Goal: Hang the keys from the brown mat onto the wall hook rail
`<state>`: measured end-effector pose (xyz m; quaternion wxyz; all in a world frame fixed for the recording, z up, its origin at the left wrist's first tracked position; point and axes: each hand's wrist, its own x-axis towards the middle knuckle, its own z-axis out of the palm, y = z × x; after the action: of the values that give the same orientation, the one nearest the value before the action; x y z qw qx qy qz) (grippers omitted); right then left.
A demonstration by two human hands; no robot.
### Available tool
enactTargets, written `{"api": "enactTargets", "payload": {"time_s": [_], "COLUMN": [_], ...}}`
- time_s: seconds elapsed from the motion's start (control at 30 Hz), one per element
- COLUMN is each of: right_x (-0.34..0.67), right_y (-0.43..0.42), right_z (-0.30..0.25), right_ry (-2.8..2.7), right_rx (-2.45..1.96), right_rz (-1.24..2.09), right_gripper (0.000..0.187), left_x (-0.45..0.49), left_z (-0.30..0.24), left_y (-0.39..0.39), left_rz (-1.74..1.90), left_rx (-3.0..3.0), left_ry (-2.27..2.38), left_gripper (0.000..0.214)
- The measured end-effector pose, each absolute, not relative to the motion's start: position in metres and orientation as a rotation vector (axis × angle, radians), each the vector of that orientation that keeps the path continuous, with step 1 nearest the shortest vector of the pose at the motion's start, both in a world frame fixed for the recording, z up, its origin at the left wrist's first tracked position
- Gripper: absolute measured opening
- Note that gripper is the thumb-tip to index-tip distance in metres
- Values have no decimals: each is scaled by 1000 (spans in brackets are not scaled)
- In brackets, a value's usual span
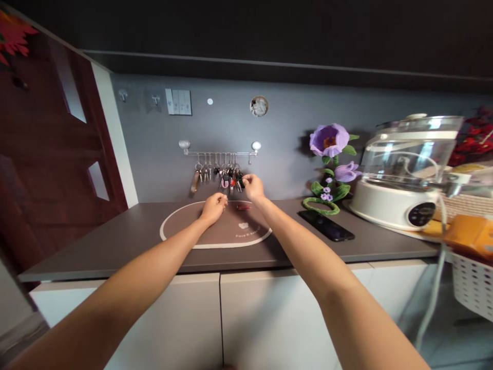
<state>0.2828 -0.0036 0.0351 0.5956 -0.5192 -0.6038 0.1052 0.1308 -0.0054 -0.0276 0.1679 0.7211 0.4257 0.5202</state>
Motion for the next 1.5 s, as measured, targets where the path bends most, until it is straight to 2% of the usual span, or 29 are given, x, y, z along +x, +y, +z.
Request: {"api": "enactTargets", "payload": {"time_s": [0.2,0.33,0.6,1.23,1.5], "right_x": [294,298,295,299,294], "right_y": [-19,-21,-13,-12,-31], "right_z": [-11,-22,-24,-23,-8], "right_ry": [-1531,-1734,-2102,-2195,-2219], "right_rx": [-1349,-1449,-1534,-1601,-1362], "right_rz": [281,253,-141,-243,-174], "right_gripper": [12,12,21,33,32], "left_x": [129,129,128,128,129], "left_z": [-29,-30,-30,-30,-29], "left_y": [-5,-4,-2,-3,-5], "left_rz": [1421,1393,1336,1253,1294], "left_rx": [2093,2100,2100,2117,2137], "left_ry": [1210,1232,1272,1307,1242], "left_gripper": [15,13,14,15,14]}}
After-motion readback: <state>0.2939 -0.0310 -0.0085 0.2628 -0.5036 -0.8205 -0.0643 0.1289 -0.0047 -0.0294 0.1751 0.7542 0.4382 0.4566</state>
